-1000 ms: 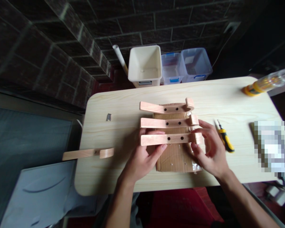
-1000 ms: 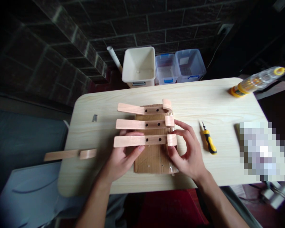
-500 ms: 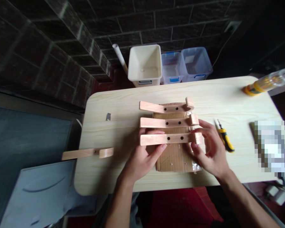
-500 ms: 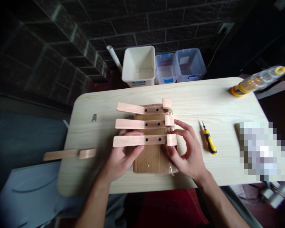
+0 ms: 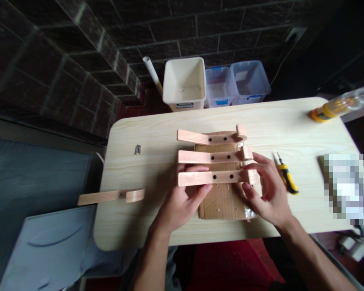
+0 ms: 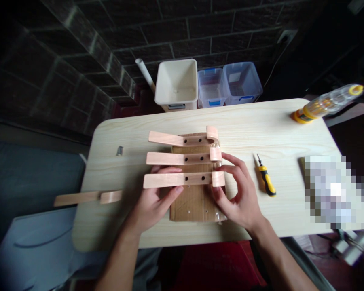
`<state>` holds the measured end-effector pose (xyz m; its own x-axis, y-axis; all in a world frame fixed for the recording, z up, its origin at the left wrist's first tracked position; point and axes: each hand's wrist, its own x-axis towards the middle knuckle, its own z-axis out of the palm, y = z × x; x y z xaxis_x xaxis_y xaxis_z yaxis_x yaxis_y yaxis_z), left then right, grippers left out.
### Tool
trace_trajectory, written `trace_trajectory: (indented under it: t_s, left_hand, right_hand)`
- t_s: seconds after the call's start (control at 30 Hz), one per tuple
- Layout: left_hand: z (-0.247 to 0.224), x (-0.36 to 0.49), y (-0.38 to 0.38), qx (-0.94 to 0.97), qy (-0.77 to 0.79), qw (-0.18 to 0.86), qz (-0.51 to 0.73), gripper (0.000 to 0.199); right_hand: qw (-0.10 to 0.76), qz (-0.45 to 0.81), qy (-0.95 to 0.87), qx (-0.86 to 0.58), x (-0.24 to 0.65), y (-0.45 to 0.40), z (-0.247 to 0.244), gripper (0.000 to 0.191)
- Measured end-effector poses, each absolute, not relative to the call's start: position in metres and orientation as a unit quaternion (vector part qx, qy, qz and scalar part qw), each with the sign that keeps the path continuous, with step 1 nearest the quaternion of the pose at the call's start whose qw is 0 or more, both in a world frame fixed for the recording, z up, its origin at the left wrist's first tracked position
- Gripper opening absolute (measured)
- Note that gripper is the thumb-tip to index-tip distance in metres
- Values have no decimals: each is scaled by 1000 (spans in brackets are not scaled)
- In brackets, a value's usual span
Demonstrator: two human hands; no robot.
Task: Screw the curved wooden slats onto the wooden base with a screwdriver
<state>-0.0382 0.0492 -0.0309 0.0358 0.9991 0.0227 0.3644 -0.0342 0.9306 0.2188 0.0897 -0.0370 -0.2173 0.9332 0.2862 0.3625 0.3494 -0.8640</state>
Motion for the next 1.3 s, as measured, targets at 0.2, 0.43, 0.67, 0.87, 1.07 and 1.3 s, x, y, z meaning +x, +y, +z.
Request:
trace_trajectory:
  t_s: [0.2, 0.43, 0.67, 0.87, 1.07, 1.3]
  left_hand:
    - [-34, -39, 48, 594, 574, 404, 394, 30]
    - [-35, -39, 48, 592, 574, 405, 395, 30]
    - [-35, -40, 47, 591, 575, 409, 392, 31]
    - [-36, -40, 47, 588, 579, 411, 388, 31]
    - [-34, -48, 44, 562, 564, 462, 390, 56]
    - [-48, -67, 37, 560, 524, 456, 451, 87]
  right_hand:
    - [423, 333, -706, -460, 218, 90, -38, 32]
    - [420, 326, -711, -460, 218, 91, -37, 31]
    - [420, 328, -708, -463, 218, 91, -38, 30]
    - [417, 325, -709, -467, 218, 90, -39, 32]
    - [442, 369, -688, -442, 222, 89, -46, 59]
    - [491, 374, -665, -421, 219, 88, -52, 73]
